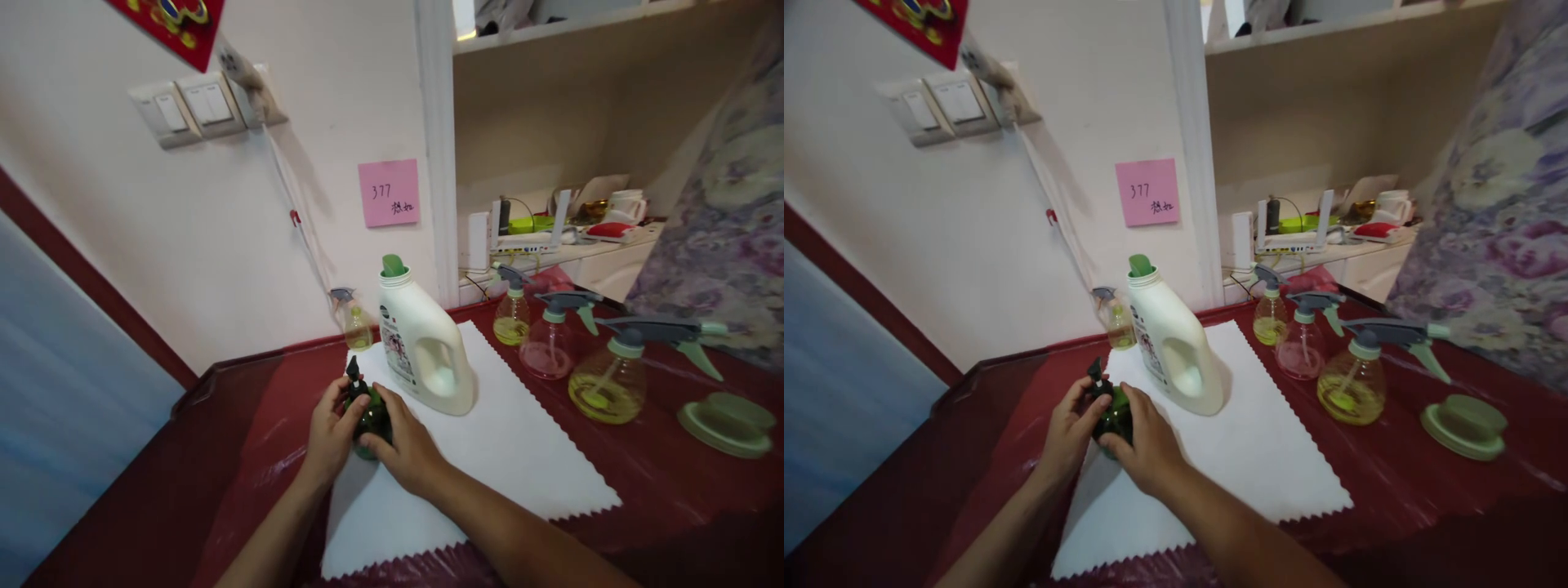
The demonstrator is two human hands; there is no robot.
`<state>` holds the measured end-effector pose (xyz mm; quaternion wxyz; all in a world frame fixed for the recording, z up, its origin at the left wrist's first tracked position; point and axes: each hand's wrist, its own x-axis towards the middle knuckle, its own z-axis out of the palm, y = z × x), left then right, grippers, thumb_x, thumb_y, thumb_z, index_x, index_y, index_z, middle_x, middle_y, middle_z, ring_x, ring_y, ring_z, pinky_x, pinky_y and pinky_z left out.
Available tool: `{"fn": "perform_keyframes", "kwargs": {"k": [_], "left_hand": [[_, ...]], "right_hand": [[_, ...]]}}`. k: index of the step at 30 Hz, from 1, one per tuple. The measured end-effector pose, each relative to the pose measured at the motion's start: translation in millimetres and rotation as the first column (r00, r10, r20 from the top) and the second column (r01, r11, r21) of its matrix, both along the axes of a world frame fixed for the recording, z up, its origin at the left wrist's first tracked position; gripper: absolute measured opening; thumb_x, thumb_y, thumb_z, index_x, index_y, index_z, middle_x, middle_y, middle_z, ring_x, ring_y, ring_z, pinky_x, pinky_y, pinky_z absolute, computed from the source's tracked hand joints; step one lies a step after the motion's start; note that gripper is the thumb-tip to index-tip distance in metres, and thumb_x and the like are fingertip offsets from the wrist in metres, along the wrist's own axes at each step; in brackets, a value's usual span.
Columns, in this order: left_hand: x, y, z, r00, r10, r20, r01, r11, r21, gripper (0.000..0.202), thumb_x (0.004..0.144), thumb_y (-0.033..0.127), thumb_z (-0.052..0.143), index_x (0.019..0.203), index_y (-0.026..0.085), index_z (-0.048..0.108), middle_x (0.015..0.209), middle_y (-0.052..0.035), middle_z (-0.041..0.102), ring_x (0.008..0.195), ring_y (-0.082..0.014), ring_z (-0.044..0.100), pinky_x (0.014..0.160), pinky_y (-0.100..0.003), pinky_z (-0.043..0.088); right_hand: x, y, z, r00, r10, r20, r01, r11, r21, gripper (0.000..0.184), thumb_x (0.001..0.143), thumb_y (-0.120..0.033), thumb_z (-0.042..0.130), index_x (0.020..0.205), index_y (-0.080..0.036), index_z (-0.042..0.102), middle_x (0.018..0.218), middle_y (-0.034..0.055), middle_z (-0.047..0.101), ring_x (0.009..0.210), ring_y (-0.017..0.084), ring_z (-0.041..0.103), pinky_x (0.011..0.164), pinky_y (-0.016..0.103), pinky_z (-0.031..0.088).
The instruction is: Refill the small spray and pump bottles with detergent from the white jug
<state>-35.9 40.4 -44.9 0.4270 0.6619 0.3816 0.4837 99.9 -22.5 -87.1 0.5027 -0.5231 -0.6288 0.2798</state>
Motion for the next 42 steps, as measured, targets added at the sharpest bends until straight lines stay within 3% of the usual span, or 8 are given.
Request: {"fn": "perform_keyframes", "kwargs": {"k": [7,12,20,26,31,36,42], "left_hand": [[-4.5,-1.9,-2.5,1.0,0.02,-0.023,-0.02,1.0,-0.003,0.034,0.083,0.042,0.072,0.108,0.019,0.067,0.109,-0.0093,0.072,0.102,-0.0271,0.066,0.09,-0.038,0.05],[-7.7,-3.8,-7.4,0.997,0.033,-0.072,-0.034,0.999,-0.017,0.039,0.084,0.047,0.069,0.112,0.02,0.067,0.114,-0.0112,0.069,0.111,-0.0312,0.063,0.097,-0.042,0.046],[-4.2,-12.0,6.3,0.997,-0.034,-0.066,0.034,0.999,-0.005,0.028,0.083,0.037,0.073,0.107,0.023,0.068,0.107,-0.0073,0.068,0.102,-0.0278,0.062,0.089,-0.037,0.047],[0.2,-11.5,-0.6,0.996,0.07,-0.049,-0.072,0.997,-0.039,0.032,0.078,0.026,0.076,0.106,0.023,0.061,0.105,-0.0058,0.067,0.101,-0.0264,0.061,0.092,-0.039,0.045],[-2.9,-12.3,-1.5,0.997,0.009,-0.072,-0.01,1.0,-0.001,0.019,0.087,0.029,0.066,0.105,0.023,0.063,0.102,-0.0061,0.066,0.098,-0.0259,0.06,0.089,-0.038,0.046],[-9.7,-14.5,-2.1,0.995,-0.048,-0.092,0.048,0.999,0.006,0.03,0.092,0.038,0.057,0.118,0.023,0.064,0.128,-0.0121,0.062,0.121,-0.0308,0.055,0.107,-0.045,0.039],[-3.7,-19.5,5.3,1.0,0.001,-0.03,-0.003,0.998,-0.07,0.046,0.077,0.029,0.075,0.119,0.026,0.059,0.12,-0.0086,0.066,0.113,-0.0301,0.058,0.1,-0.044,0.042]], "right_hand": [[-3.8,0.7,-5.6,1.0,0.005,0.005,-0.005,1.0,-0.007,0.074,0.084,-0.024,0.059,0.152,-0.017,0.03,0.156,0.015,0.043,0.144,0.026,0.041,0.119,0.048,0.035],[-4.0,4.5,-21.2,1.0,0.0,-0.003,0.0,1.0,-0.027,0.077,0.083,-0.023,0.061,0.153,-0.021,0.03,0.159,0.0125,0.04,0.147,0.027,0.038,0.122,0.049,0.032],[-0.1,2.8,-42.2,0.999,-0.021,0.046,0.02,1.0,0.017,0.075,0.088,-0.025,0.062,0.155,-0.024,0.027,0.159,0.0132,0.041,0.147,0.03,0.039,0.119,0.05,0.037],[4.1,6.2,-53.2,0.996,0.02,0.089,-0.023,0.999,0.032,0.075,0.092,-0.028,0.059,0.156,-0.025,0.021,0.161,0.0135,0.037,0.149,0.03,0.035,0.119,0.051,0.036],[1.6,11.1,-63.5,0.994,-0.011,0.109,0.001,0.996,0.095,0.073,0.093,-0.03,0.056,0.156,-0.025,0.018,0.16,0.0146,0.037,0.148,0.032,0.037,0.117,0.051,0.039],[-0.1,12.2,-69.6,0.991,-0.03,0.131,0.016,0.994,0.108,0.073,0.094,-0.032,0.054,0.154,-0.028,0.015,0.162,0.0122,0.035,0.148,0.032,0.036,0.117,0.052,0.039],[3.2,11.3,-67.1,0.985,-0.03,0.168,0.019,0.998,0.063,0.077,0.094,-0.031,0.054,0.155,-0.034,0.007,0.164,0.0102,0.031,0.149,0.034,0.035,0.113,0.054,0.045]]}}
